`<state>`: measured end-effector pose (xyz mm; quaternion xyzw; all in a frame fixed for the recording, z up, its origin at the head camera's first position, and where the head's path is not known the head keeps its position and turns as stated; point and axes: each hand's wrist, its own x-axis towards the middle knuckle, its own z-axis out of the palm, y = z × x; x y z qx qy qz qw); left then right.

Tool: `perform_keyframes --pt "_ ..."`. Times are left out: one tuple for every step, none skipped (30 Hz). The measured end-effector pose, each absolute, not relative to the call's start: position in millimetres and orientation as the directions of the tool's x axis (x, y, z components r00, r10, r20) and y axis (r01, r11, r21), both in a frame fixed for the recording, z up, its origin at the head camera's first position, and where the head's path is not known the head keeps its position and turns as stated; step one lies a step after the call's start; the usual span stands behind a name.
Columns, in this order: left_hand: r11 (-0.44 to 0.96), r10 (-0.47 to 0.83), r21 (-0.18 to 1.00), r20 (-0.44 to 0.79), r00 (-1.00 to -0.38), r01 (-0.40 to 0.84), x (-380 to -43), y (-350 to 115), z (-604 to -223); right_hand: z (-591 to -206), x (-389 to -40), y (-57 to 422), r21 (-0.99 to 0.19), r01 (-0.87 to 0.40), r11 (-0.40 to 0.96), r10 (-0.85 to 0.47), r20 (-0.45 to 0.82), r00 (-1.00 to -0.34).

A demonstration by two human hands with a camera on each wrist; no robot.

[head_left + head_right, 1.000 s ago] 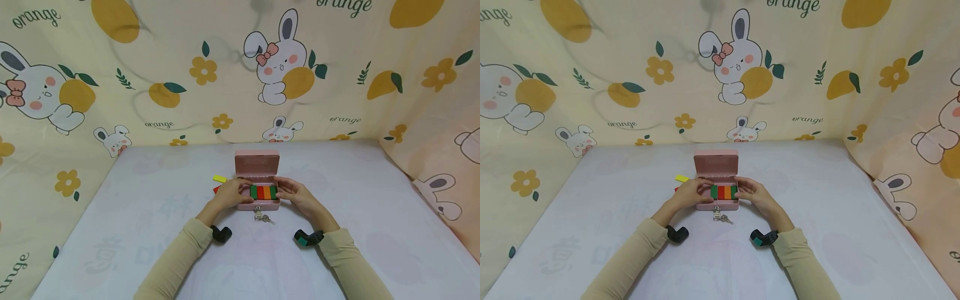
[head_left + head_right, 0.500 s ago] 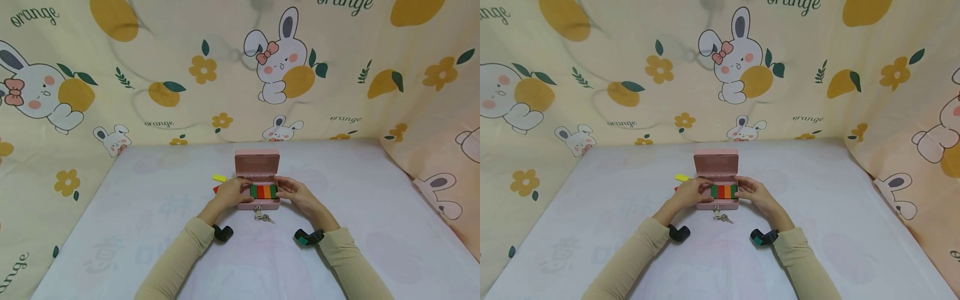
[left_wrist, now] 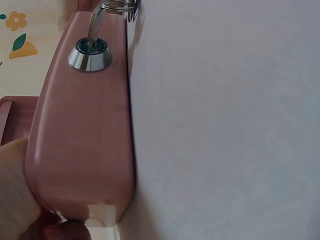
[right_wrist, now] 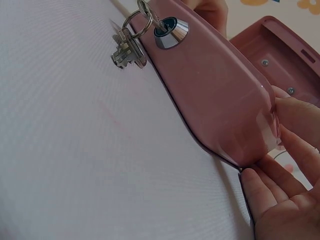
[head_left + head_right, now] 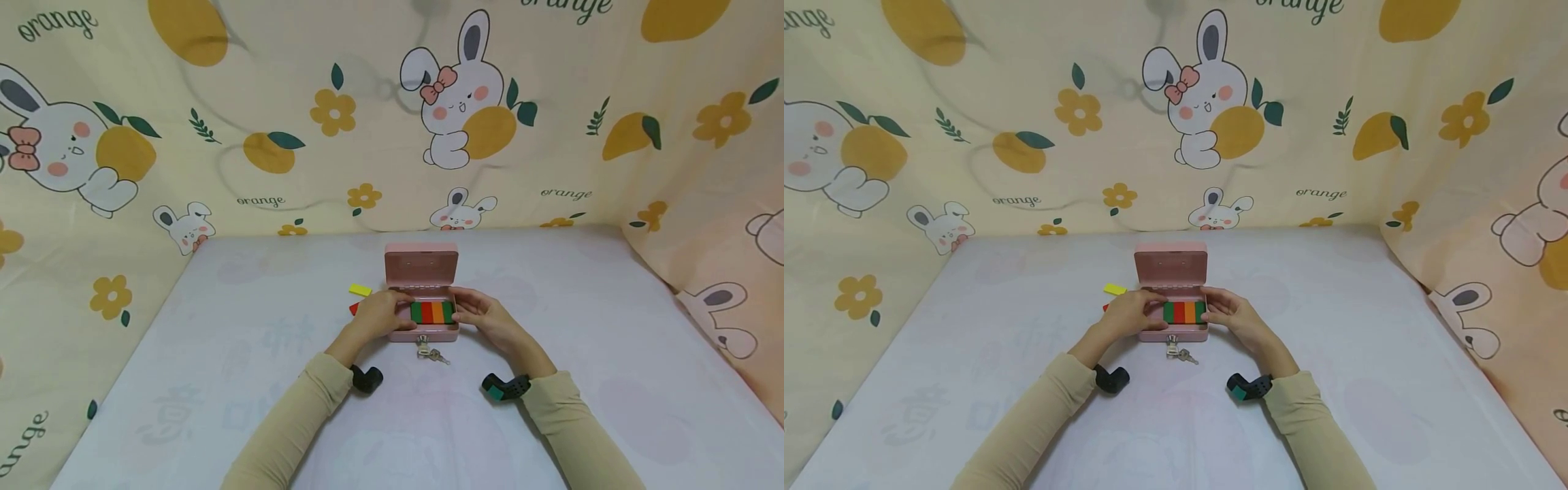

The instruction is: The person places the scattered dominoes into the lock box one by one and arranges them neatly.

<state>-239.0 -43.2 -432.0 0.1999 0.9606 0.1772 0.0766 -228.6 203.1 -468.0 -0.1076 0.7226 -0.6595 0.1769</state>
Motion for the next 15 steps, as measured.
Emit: perform_keyframes --pt "0.858 0.412 0.369 -0.078 -0.908 0.358 -239.2 -43.1 -432.1 -468.0 -228.7 203.0 -0.991 0.079 0.107 -0.388 -0.115 -0.915" --pt "0.858 0.414 0.367 -0.08 -0.907 0.359 -239.3 -43.1 -432.2 -468.1 -228.9 203.1 -0.991 0.074 0.112 -0.386 -0.113 -0.916" --pt "0.86 0.414 0.363 -0.083 -0.906 0.36 -239.5 -43.0 -432.3 -468.2 -229.0 203.1 -0.991 0.074 0.114 -0.385 -0.112 -0.916" --pt "0.861 0.416 0.357 -0.085 -0.905 0.362 -239.7 -43.0 -432.7 -468.2 -229.1 203.2 -0.991 0.07 0.116 -0.385 -0.11 -0.916" --pt "0.862 0.418 0.351 -0.084 -0.905 0.366 -240.0 -43.0 -433.0 -468.1 -229.1 203.2 -0.991 0.068 0.118 -0.384 -0.108 -0.917" --pt "0.863 0.42 0.346 -0.084 -0.904 0.369 -240.2 -43.0 -433.2 -468.0 -229.1 203.2 -0.991 0.065 0.12 -0.384 -0.107 -0.917" --pt "0.863 0.421 0.344 -0.084 -0.903 0.37 -240.4 -43.1 -433.3 -467.9 -229.1 203.2 -0.991 0.063 0.121 -0.385 -0.106 -0.917" --pt "0.863 0.423 0.342 -0.084 -0.902 0.372 -240.5 -43.1 -433.3 -467.7 -229.1 203.2 -0.99 0.062 0.123 -0.385 -0.105 -0.917" --pt "0.863 0.424 0.34 -0.084 -0.902 0.374 -240.4 -43.3 -433.3 -467.6 -229.1 203.1 -0.99 0.062 0.123 -0.385 -0.106 -0.917" --pt "0.862 0.426 0.34 -0.082 -0.901 0.376 -240.5 -43.4 -433.3 -467.6 -229.1 203.1 -0.99 0.061 0.126 -0.385 -0.106 -0.917" --pt "0.86 0.428 0.341 -0.082 -0.9 0.378 -240.6 -43.6 -433.3 -467.5 -229.0 203.1 -0.99 0.062 0.126 -0.385 -0.107 -0.917" --pt "0.859 0.429 0.344 -0.083 -0.899 0.378 -240.4 -43.9 -433.4 -467.5 -228.9 203.1 -0.99 0.063 0.126 -0.386 -0.108 -0.916" --pt "0.858 0.43 0.347 -0.082 -0.899 0.379 -240.2 -44.1 -433.4 -467.6 -228.8 203.1 -0.99 0.064 0.124 -0.387 -0.107 -0.916" --pt "0.857 0.431 0.349 -0.081 -0.899 0.379 -240.2 -44.2 -433.6 -467.6 -228.8 203.1 -0.991 0.064 0.12 -0.388 -0.106 -0.916" --pt "0.856 0.431 0.352 -0.082 -0.899 0.379 -240.2 -44.3 -433.7 -467.7 -228.7 203.2 -0.991 0.063 0.117 -0.39 -0.104 -0.915"
